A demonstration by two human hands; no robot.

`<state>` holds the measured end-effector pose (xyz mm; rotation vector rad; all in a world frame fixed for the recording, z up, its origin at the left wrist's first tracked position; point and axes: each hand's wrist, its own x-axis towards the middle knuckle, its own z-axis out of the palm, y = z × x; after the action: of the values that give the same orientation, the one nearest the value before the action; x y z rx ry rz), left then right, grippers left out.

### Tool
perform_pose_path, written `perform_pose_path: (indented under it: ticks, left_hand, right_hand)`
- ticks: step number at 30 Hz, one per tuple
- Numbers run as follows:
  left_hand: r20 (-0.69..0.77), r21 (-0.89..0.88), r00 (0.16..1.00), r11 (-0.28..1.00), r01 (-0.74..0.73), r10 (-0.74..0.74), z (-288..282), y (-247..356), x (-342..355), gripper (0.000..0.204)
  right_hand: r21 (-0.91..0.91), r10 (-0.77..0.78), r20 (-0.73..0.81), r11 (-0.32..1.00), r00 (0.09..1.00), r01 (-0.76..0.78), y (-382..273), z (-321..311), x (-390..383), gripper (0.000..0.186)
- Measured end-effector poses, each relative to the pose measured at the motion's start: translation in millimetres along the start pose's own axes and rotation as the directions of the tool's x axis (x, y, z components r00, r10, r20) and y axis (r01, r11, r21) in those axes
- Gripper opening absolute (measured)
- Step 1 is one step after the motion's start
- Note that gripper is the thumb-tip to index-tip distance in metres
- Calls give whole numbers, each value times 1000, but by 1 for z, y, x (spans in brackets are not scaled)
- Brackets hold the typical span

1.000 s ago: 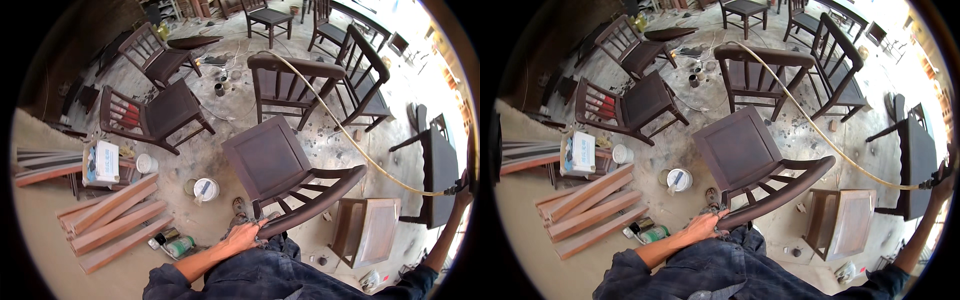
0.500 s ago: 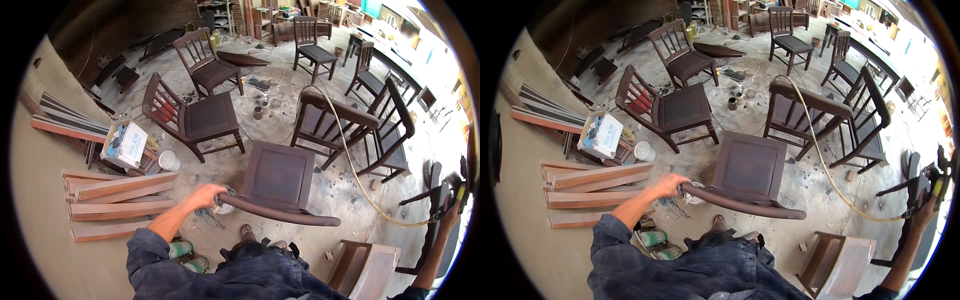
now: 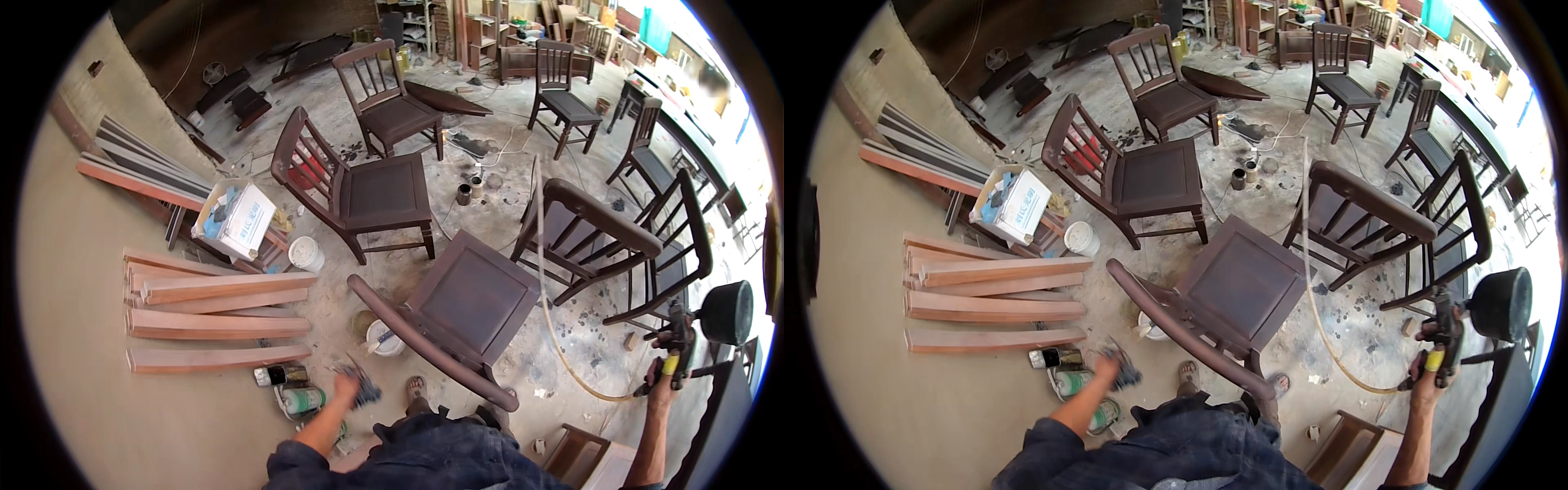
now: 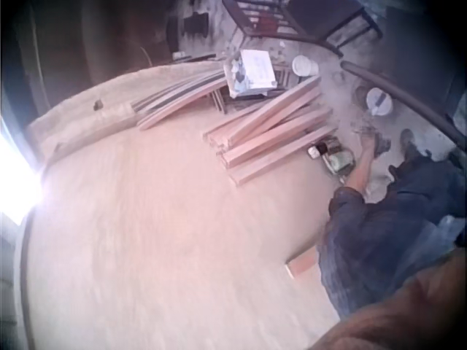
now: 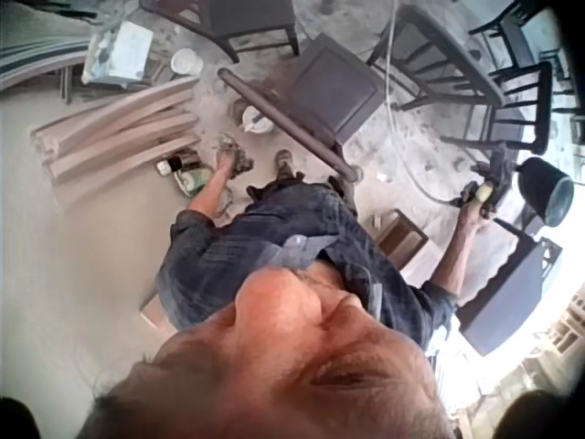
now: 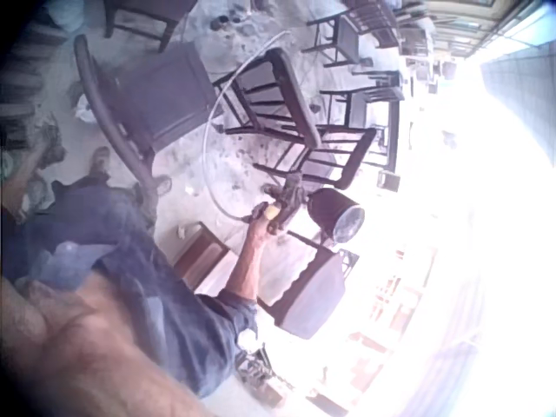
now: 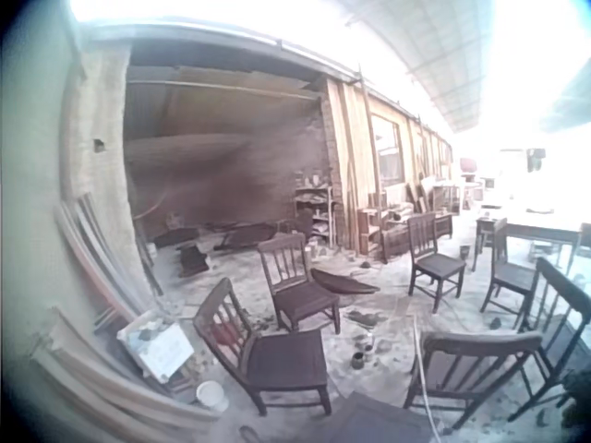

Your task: The person uses a spray gun to apply dark paint to wooden chairs in a workshop. They move between chairs, repositioning them to cover different surfaces, and continue spraying until the clip ends.

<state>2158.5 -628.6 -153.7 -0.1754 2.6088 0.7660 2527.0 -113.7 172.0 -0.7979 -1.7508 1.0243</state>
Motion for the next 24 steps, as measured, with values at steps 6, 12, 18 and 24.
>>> perform_pose_path:
  ticks: [6,12,18,24]
  left_hand:
    - [378,-140,925,985,103,-43,92,4,-187,52]
    - [-58,-497,988,863,93,-140,109,21,-253,39]
    - [-400,-468,888,883,12,-225,10,190,-273,43]
    - [-518,-303,847,952,-49,-121,-23,225,-228,53]
  right_hand:
    - [26,-114,449,993,886,114,49,41,48,64]
    - [300,-425,698,905,577,303,75,70,116,47]
    - [194,-540,756,724,369,661,89,41,189,48]
    - [116,-328,765,917,554,383,121,31,193,49]
